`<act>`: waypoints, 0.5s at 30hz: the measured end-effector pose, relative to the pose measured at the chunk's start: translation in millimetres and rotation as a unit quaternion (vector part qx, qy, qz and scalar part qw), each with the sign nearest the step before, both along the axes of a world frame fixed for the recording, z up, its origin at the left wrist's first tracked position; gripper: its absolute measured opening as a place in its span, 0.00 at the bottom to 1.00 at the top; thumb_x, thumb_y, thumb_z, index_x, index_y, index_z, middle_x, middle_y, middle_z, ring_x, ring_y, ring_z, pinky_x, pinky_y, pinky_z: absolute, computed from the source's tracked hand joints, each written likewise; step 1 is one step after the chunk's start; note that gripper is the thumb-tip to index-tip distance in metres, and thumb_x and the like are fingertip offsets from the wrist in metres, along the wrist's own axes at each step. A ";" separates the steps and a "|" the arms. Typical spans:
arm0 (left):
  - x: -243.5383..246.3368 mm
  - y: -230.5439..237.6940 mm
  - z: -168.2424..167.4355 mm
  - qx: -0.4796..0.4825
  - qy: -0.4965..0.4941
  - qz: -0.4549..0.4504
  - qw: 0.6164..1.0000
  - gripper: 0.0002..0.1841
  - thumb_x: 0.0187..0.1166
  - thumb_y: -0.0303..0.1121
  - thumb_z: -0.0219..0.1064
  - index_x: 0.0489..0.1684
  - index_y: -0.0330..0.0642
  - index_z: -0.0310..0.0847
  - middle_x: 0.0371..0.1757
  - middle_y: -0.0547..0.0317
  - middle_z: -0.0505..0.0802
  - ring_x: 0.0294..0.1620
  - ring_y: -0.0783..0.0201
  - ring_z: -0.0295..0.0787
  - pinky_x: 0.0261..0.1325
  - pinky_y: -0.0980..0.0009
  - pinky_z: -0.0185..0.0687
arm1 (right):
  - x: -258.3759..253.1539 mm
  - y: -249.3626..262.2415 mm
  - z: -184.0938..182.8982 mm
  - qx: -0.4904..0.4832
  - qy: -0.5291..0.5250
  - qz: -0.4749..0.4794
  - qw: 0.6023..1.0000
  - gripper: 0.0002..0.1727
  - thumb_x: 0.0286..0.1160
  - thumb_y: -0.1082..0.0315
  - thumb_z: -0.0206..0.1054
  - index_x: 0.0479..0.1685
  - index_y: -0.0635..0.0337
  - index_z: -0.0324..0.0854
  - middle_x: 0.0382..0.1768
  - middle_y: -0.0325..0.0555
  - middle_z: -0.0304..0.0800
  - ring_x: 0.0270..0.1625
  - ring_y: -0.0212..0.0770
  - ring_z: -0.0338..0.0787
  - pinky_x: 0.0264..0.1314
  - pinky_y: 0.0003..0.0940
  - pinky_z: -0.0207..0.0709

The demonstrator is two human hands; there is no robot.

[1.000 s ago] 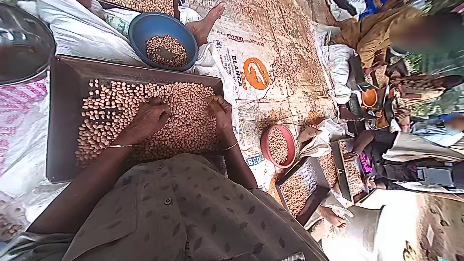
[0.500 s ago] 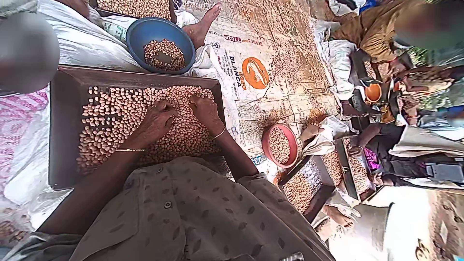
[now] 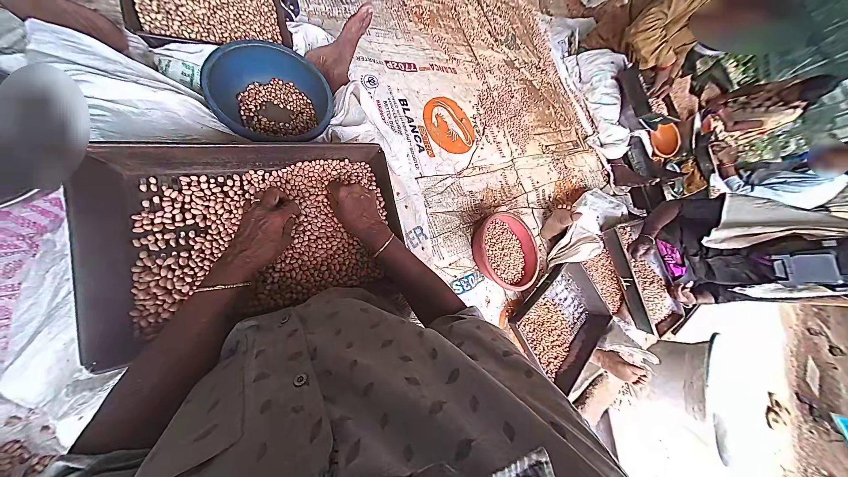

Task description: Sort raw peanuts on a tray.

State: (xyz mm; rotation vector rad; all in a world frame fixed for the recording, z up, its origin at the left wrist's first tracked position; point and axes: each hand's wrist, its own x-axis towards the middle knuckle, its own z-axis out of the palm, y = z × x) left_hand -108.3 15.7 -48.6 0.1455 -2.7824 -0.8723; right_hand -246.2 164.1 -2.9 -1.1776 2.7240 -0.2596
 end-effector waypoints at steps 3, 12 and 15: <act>3.1 2.0 3.6 0.006 -0.007 0.005 1.000 0.09 0.79 0.19 0.64 0.51 0.31 0.88 0.64 0.31 0.83 0.64 0.29 0.81 0.65 0.31 0.74 | -18.7 8.5 -5.0 -0.239 -0.174 -0.038 0.954 0.10 0.81 0.69 0.66 0.48 0.65 0.91 0.36 0.52 0.94 0.39 0.45 0.92 0.45 0.46 0.84; 2.1 -2.7 5.4 -0.017 -0.016 0.025 0.999 0.10 0.79 0.17 0.63 0.52 0.29 0.88 0.61 0.30 0.84 0.64 0.28 0.82 0.63 0.34 0.79 | -20.4 26.6 10.5 -0.491 -0.612 -0.145 0.602 0.20 0.90 0.72 0.38 0.60 0.69 0.75 0.57 0.58 0.92 0.58 0.49 0.95 0.65 0.42 0.87; 4.0 -9.6 2.5 -0.030 -0.014 0.034 0.999 0.11 0.77 0.15 0.63 0.52 0.27 0.87 0.64 0.28 0.83 0.67 0.27 0.80 0.64 0.32 0.79 | -19.6 29.1 9.3 -0.484 -0.621 -0.143 0.600 0.24 0.96 0.65 0.36 0.66 0.72 0.74 0.58 0.59 0.92 0.60 0.49 0.94 0.68 0.41 0.86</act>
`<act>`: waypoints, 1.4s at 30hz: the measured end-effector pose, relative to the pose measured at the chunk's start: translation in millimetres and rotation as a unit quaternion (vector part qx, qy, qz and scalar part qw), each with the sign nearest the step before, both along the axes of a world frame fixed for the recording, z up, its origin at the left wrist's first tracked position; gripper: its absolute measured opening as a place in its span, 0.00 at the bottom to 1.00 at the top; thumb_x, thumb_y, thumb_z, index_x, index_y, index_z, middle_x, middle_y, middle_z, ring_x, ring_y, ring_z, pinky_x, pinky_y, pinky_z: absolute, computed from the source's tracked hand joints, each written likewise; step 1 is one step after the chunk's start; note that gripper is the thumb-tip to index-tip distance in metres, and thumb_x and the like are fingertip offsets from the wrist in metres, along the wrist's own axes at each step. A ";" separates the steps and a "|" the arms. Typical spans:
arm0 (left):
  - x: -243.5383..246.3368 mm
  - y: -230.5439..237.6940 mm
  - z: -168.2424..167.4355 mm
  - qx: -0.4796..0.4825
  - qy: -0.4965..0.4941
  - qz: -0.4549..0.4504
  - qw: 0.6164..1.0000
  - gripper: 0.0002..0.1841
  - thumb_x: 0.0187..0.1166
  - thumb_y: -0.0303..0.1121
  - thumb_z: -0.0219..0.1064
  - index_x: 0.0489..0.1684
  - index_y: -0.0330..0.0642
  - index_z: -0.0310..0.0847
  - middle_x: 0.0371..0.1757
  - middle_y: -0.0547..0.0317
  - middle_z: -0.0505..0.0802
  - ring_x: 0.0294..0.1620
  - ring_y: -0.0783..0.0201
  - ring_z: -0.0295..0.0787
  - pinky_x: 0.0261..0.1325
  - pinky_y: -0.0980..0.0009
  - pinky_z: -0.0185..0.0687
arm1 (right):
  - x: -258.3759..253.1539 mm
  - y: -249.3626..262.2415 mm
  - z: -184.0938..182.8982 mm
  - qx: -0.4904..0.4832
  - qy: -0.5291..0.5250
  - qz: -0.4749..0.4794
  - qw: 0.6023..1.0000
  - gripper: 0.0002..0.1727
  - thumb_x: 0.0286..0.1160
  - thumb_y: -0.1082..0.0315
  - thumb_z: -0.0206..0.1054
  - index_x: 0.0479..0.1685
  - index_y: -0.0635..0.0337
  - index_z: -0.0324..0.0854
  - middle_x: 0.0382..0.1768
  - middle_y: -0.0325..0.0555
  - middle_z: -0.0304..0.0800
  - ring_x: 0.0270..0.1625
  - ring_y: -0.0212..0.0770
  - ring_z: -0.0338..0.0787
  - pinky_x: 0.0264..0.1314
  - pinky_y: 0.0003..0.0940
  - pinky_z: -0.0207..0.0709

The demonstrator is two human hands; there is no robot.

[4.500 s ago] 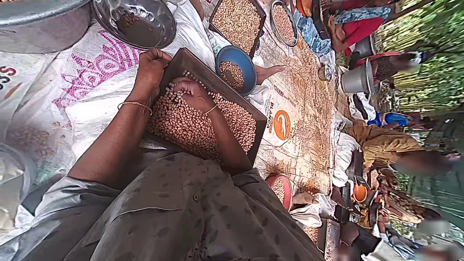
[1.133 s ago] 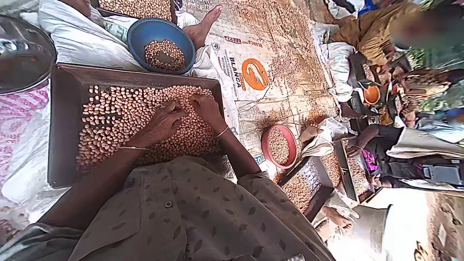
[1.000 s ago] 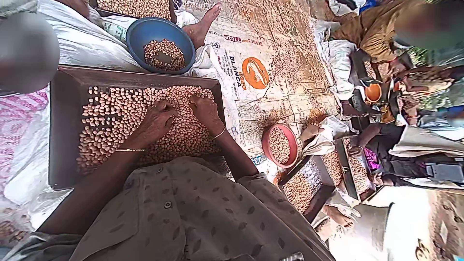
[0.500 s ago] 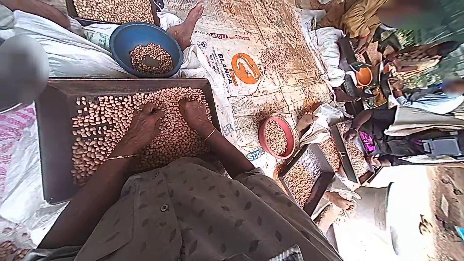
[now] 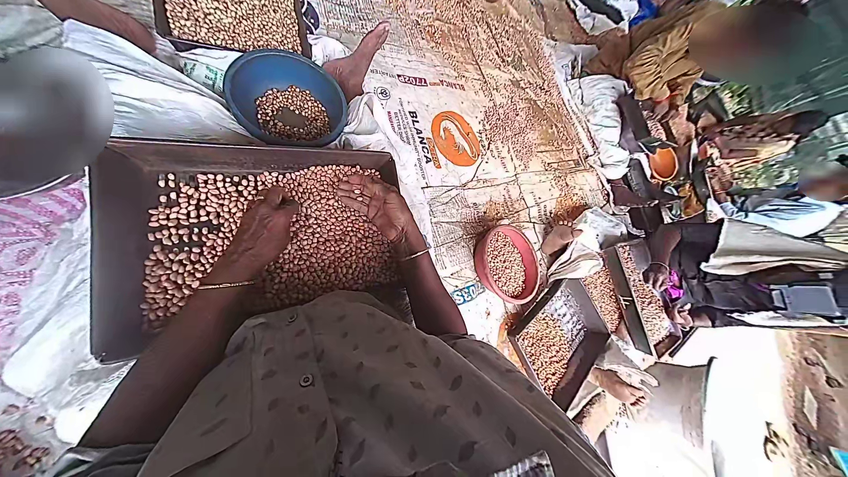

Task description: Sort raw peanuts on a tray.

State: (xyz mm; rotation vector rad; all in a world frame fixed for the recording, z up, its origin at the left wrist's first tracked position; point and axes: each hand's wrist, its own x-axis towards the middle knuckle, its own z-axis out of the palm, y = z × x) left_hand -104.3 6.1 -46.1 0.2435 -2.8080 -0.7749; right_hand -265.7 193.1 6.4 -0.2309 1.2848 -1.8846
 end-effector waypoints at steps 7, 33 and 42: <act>1.7 0.1 3.6 -0.005 -0.015 0.017 1.000 0.12 0.75 0.14 0.64 0.53 0.26 0.86 0.65 0.27 0.82 0.67 0.24 0.79 0.64 0.31 0.78 | -14.4 -23.9 -2.4 0.187 0.376 0.039 0.907 0.14 0.89 0.72 0.54 0.54 0.69 0.84 0.28 0.42 0.84 0.23 0.28 0.77 0.25 0.22 0.71; 3.0 -3.9 17.9 -0.007 -0.066 0.054 0.996 0.12 0.80 0.16 0.59 0.57 0.22 0.83 0.69 0.22 0.78 0.66 0.20 0.78 0.62 0.27 0.76 | -4.0 24.2 4.5 0.083 0.159 -0.020 0.983 0.14 0.78 0.79 0.47 0.51 0.62 0.78 0.44 0.45 0.90 0.29 0.28 0.84 0.25 0.20 0.74; -3.7 -2.0 -2.2 0.021 0.032 -0.081 0.996 0.12 0.80 0.22 0.60 0.54 0.27 0.86 0.62 0.28 0.83 0.66 0.27 0.79 0.67 0.31 0.74 | 41.7 9.1 -11.0 0.331 0.490 0.109 0.799 0.14 0.87 0.68 0.59 0.57 0.67 0.86 0.37 0.56 0.92 0.37 0.50 0.91 0.43 0.49 0.85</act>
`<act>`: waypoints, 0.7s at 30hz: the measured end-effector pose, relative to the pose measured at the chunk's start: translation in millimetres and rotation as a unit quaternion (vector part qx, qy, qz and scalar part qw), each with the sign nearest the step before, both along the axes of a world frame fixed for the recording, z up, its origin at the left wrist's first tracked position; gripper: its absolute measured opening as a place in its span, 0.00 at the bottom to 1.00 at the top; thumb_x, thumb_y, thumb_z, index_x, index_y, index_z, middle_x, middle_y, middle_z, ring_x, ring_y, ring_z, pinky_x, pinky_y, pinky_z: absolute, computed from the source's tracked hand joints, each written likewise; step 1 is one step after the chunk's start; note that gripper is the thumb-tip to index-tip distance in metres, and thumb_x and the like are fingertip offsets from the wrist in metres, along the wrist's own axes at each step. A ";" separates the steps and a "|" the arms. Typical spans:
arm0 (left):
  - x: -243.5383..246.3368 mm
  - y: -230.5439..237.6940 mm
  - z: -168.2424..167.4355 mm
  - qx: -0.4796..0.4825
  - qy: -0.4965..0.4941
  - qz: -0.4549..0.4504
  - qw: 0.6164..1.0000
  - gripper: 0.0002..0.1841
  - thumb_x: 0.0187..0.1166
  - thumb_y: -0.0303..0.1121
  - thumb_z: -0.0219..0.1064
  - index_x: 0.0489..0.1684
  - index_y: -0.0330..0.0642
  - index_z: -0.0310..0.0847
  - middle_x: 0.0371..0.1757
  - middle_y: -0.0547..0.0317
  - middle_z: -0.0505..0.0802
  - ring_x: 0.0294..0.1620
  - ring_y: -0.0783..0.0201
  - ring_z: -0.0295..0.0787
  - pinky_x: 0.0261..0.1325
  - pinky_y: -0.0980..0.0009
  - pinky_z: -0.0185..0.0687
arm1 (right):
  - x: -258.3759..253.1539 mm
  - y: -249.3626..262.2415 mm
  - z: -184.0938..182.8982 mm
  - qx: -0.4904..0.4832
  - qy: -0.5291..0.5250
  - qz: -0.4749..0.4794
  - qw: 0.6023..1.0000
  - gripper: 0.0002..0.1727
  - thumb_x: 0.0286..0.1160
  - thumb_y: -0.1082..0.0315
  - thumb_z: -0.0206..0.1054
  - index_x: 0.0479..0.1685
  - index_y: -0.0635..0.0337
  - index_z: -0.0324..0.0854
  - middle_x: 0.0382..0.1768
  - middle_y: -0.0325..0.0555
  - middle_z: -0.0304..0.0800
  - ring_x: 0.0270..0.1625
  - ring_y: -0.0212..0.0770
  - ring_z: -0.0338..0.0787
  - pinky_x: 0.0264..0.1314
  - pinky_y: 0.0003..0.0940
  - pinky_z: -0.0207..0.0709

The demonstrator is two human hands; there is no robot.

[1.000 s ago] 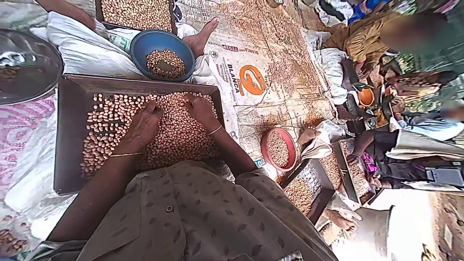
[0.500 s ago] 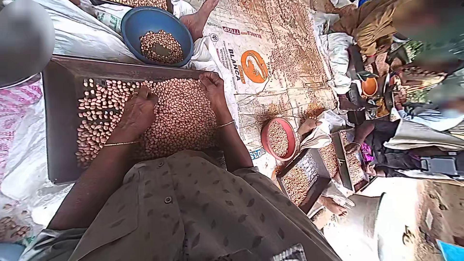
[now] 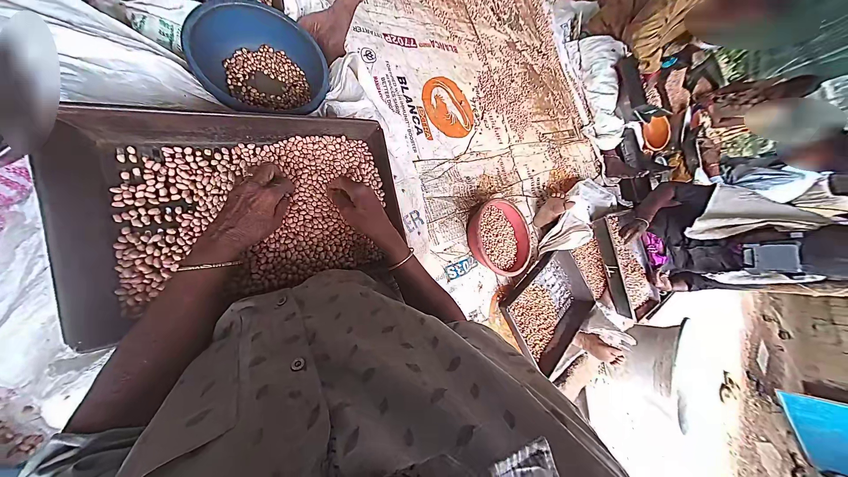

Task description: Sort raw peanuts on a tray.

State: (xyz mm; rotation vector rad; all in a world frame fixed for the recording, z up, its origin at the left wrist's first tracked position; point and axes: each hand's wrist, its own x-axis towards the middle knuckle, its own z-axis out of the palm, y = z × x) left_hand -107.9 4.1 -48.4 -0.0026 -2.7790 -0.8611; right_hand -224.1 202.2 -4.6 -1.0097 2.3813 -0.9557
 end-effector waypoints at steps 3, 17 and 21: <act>1.7 0.0 -1.7 0.002 -0.024 -0.009 1.000 0.11 0.81 0.21 0.61 0.54 0.26 0.85 0.66 0.26 0.82 0.70 0.25 0.77 0.68 0.29 0.72 | 26.5 -20.5 11.0 0.185 0.116 -0.003 0.976 0.18 0.87 0.60 0.61 0.65 0.60 0.83 0.42 0.58 0.94 0.48 0.60 0.95 0.48 0.61 0.84; 2.5 -4.6 -9.0 -0.011 -0.057 -0.002 0.998 0.16 0.85 0.28 0.56 0.61 0.23 0.80 0.72 0.21 0.76 0.74 0.20 0.71 0.72 0.24 0.65 | -11.0 6.8 5.7 -0.295 -0.410 -0.149 0.850 0.12 0.93 0.69 0.49 0.51 0.68 0.75 0.30 0.42 0.83 0.25 0.28 0.78 0.24 0.21 0.71; 2.7 -2.7 -1.9 -0.006 -0.051 0.014 0.999 0.12 0.83 0.20 0.58 0.58 0.26 0.83 0.69 0.22 0.78 0.71 0.19 0.74 0.68 0.24 0.69 | -22.4 25.7 4.7 -0.391 -0.555 -0.138 0.721 0.23 0.97 0.60 0.38 0.66 0.67 0.74 0.59 0.58 0.89 0.59 0.49 0.93 0.65 0.41 0.86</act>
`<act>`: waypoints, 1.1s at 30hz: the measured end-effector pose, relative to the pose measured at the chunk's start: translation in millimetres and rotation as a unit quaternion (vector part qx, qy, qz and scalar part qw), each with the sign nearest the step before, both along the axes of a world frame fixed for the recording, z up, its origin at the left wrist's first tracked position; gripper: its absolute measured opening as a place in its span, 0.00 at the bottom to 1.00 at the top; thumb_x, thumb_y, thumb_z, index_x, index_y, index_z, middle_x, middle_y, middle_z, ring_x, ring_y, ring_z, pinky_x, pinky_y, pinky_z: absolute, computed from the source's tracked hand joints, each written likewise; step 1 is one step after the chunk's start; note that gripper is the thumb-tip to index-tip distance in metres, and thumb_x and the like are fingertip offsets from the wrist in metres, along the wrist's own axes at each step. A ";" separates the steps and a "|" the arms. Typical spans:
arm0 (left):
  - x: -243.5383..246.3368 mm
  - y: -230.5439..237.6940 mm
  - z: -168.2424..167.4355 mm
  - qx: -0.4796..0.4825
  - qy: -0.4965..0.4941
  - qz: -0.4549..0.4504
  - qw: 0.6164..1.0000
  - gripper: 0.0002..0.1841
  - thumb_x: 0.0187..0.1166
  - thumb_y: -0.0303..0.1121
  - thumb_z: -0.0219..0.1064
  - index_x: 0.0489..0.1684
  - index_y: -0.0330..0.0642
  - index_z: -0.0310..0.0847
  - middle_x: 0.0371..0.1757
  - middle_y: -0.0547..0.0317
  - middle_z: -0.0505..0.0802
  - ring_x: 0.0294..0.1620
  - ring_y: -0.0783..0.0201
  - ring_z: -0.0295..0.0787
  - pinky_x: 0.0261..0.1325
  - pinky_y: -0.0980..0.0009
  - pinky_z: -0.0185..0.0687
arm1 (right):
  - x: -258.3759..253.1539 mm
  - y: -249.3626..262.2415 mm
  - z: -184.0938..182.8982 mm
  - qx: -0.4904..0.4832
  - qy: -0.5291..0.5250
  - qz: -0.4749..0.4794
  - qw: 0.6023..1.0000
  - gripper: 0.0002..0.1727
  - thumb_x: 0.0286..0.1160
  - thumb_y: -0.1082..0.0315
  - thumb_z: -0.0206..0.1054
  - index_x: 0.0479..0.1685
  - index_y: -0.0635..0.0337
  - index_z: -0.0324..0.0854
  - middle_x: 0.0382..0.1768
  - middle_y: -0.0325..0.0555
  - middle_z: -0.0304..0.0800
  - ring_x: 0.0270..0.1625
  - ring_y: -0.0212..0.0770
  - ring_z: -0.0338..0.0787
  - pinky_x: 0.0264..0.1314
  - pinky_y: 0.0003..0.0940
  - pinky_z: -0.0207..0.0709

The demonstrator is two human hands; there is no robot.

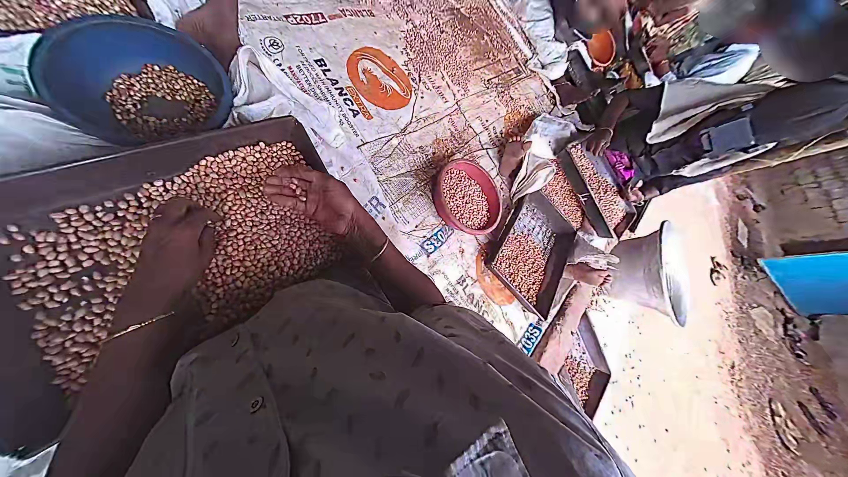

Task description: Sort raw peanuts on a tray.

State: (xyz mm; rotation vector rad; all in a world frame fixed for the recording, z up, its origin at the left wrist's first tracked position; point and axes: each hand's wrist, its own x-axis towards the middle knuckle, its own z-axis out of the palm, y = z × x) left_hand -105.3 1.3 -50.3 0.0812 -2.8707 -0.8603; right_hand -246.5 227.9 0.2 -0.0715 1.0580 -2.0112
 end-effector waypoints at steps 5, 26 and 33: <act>3.3 -4.2 11.8 -0.018 -0.002 0.040 0.999 0.11 0.84 0.19 0.59 0.55 0.24 0.84 0.67 0.23 0.81 0.67 0.20 0.78 0.65 0.25 0.73 | 4.0 2.7 5.5 -0.025 0.008 0.014 1.000 0.39 0.96 0.45 0.26 0.70 0.69 0.74 0.64 0.61 0.88 0.66 0.52 0.91 0.72 0.44 0.83; 191.3 -55.3 5.1 0.142 0.038 0.362 0.920 0.28 0.95 0.45 0.44 0.65 0.23 0.77 0.61 0.21 0.85 0.63 0.24 0.83 0.65 0.24 0.69 | 45.8 -56.4 47.5 0.218 0.609 0.529 0.549 0.06 0.75 0.78 0.67 0.39 0.71 0.91 0.35 0.57 0.92 0.39 0.48 0.89 0.48 0.47 0.80; 194.4 -47.3 -3.9 0.262 0.077 0.373 0.887 0.30 0.93 0.50 0.42 0.61 0.29 0.78 0.50 0.36 0.87 0.50 0.53 0.86 0.57 0.44 0.78 | -40.1 -160.7 135.6 0.116 0.629 -0.043 0.767 0.28 0.82 0.71 0.58 0.81 0.72 0.66 0.77 0.66 0.74 0.72 0.48 0.83 0.71 0.37 0.80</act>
